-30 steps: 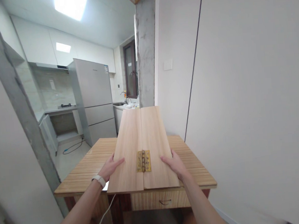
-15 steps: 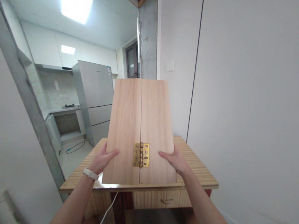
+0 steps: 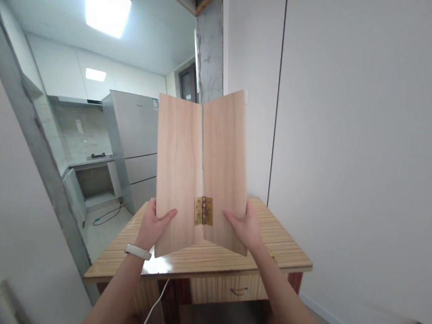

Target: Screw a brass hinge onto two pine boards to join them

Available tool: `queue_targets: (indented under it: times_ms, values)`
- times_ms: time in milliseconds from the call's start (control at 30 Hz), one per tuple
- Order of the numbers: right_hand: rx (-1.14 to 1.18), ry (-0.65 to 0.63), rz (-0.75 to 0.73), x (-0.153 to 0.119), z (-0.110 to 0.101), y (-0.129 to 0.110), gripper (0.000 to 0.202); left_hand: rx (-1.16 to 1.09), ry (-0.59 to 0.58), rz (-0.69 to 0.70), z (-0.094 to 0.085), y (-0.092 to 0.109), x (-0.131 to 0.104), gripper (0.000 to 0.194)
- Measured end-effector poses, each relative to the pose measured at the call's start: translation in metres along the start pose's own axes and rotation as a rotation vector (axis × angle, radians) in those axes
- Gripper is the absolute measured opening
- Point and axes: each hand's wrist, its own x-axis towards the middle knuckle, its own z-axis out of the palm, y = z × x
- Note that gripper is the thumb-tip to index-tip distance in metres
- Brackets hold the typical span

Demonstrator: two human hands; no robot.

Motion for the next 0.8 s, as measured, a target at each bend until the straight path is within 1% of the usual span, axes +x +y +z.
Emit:
queue_targets:
  times_ms: [67,133,233,300,367,433,533,600,667,800]
  values:
    - [-0.098,0.061,0.009,-0.007,0.014,-0.004,0.059,0.065,0.036,0.017,0.012,0.002,-0.005,0.039]
    - [-0.193,0.090,0.067,-0.016,0.031,-0.006,0.055,0.128,0.068,0.013,0.026,0.005,-0.012,0.037]
    - [-0.283,0.118,0.105,-0.028,0.054,-0.007,0.057,0.211,0.122,-0.006,0.046,0.008,-0.025,0.033]
    - [-0.313,0.120,0.108,-0.033,0.064,-0.007,0.058,0.268,0.139,-0.021,0.055,0.009,-0.031,0.031]
    - [-0.312,0.126,0.103,-0.035,0.066,-0.007,0.058,0.281,0.133,-0.014,0.057,0.009,-0.033,0.029]
    - [-0.286,0.143,0.089,-0.033,0.060,-0.008,0.058,0.258,0.128,0.000,0.052,0.007,-0.031,0.029]
    - [-0.210,0.143,0.064,-0.025,0.038,-0.010,0.057,0.177,0.121,0.040,0.035,0.004,-0.022,0.033]
    - [-0.139,0.109,0.041,-0.016,0.021,-0.008,0.057,0.100,0.087,0.057,0.022,0.001,-0.014,0.035]
    - [-0.042,0.042,0.004,-0.006,0.005,-0.005,0.060,0.015,0.039,0.065,0.010,-0.002,-0.006,0.036]
    - [0.104,-0.075,0.018,0.009,-0.016,0.003,0.067,-0.123,-0.051,0.035,-0.003,-0.004,0.003,0.045]
